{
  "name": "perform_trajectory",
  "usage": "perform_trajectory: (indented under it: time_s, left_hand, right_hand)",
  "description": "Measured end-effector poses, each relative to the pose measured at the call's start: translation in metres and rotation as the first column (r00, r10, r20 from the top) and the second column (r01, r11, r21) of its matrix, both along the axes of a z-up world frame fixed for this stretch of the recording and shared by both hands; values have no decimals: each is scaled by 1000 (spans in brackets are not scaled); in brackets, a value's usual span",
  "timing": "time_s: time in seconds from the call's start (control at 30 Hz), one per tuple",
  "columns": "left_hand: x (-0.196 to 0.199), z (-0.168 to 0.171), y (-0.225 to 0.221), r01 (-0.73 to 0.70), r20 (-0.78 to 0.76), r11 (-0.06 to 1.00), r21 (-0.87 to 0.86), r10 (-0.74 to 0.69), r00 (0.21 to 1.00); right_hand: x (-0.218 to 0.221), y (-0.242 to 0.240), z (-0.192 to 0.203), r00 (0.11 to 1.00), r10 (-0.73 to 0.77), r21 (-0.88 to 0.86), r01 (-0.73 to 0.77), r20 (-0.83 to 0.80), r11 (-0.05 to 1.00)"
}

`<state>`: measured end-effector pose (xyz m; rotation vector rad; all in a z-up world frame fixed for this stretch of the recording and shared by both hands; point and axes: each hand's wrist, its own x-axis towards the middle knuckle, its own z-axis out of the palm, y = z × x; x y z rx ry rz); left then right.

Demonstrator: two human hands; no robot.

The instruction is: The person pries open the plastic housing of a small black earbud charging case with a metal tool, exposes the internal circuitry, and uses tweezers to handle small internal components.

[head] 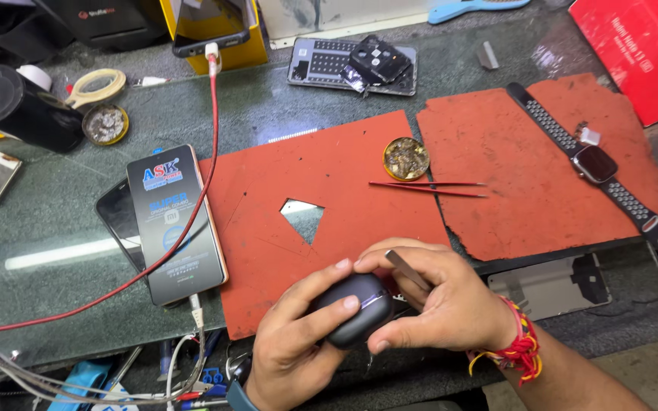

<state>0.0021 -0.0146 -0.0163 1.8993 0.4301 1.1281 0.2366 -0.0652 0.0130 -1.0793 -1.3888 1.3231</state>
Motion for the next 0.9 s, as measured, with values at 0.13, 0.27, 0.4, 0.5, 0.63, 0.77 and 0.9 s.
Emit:
perform_trajectory:
  time_s: [0.13, 0.27, 0.4, 0.5, 0.63, 0.77, 0.9]
  left_hand:
    - [0, -2, 0, 8, 43, 1000, -7, -7, 999]
    - [3, 1, 2, 3, 10, 1000, 7, -3, 1000]
    - [4, 6, 2, 6, -27, 998, -68, -8, 1000]
    - [2, 9, 2, 1, -42, 996, -87, -5, 999]
    - [1, 10, 1, 0, -50, 991, -136, -7, 999]
    - [-1, 8, 0, 11, -64, 985, -172, -22, 998]
    - [-1, 5, 0, 17, -30, 984, -175, -23, 999]
  right_hand:
    - [3, 1, 3, 988, 69, -32, -74, -139, 997]
    - [1, 1, 7, 988, 48, -69, -59, -148, 996]
    - [-5, 1, 8, 999, -5, 16, 5, -52, 1000]
    - [-7, 3, 9, 999, -15, -18, 15, -31, 1000]
    - [-4, 6, 11, 995, 36, -73, -43, -94, 996]
    - [-3, 8, 11, 984, 49, -131, -73, -174, 989]
    - [-5, 8, 12, 984, 58, -128, -80, -170, 989]
